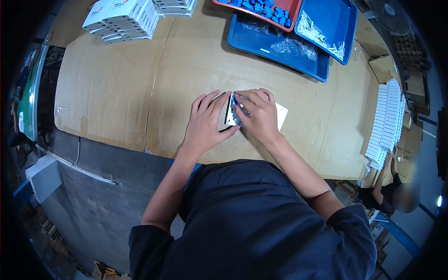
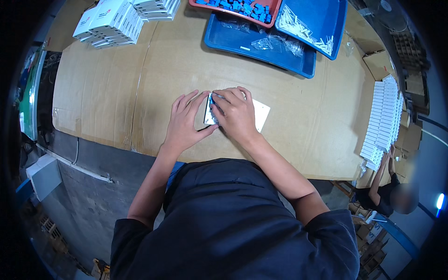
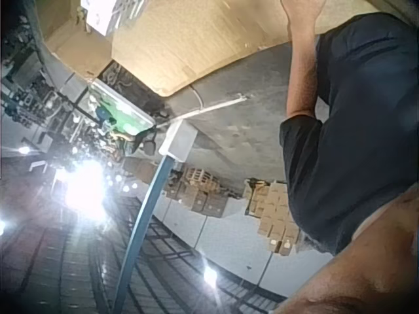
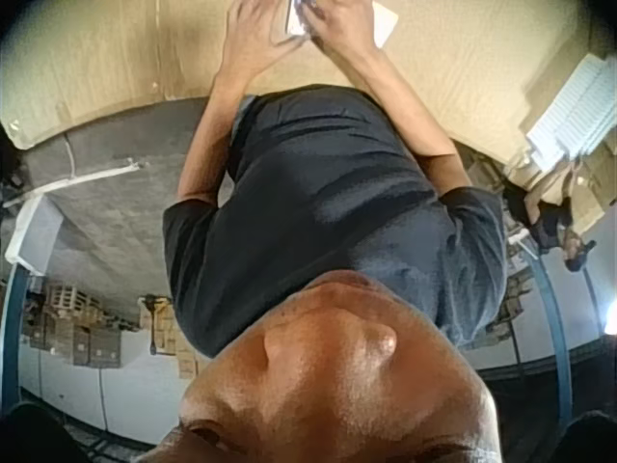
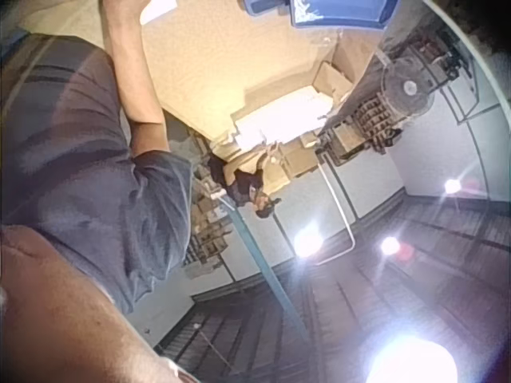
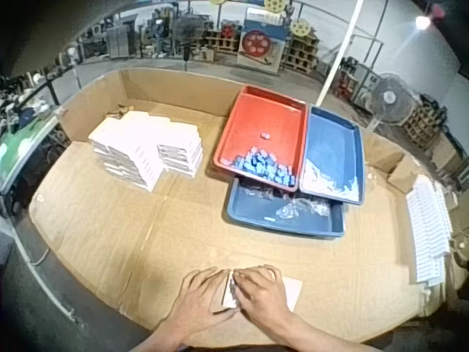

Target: The person picks up a blue component and fits it into a white base, then snaps a white cover onto the base and places the unit on a stack. Next, they take a small plastic bag and place several white components and screws inside it.

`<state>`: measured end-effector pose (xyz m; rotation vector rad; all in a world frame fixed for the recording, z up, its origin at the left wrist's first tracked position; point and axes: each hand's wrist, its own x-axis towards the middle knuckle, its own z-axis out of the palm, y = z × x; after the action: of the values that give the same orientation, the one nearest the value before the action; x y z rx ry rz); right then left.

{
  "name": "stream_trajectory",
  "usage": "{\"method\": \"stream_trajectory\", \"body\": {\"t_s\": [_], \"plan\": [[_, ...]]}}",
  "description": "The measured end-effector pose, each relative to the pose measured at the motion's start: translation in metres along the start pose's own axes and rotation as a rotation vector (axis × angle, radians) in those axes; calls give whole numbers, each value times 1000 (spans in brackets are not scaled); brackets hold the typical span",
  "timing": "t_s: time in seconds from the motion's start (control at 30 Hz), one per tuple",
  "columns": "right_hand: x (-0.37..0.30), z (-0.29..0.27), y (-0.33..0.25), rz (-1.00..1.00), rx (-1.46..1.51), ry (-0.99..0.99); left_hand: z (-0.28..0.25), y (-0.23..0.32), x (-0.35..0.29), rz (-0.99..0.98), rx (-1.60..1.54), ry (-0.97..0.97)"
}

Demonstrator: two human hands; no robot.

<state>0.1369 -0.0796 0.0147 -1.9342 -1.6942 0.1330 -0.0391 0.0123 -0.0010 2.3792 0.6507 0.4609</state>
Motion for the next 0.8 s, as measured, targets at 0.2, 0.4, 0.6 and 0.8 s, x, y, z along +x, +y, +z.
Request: {"method": "stream_trajectory", "body": {"t_s": [0.2,0.4,0.6,0.8], "plan": [[-6,-7,-15,-12,-159,-69,1,-1,2,16,-3,-20],[-4,-15,-12,-14,-199,-188,2,-4,-1,61,22,-32],[-28,-66,40,290,156,-22,3,0,-4,25,-4,75],[-64,-90,32,172,-19,-164,5,6,-1,41,38,53]]}}
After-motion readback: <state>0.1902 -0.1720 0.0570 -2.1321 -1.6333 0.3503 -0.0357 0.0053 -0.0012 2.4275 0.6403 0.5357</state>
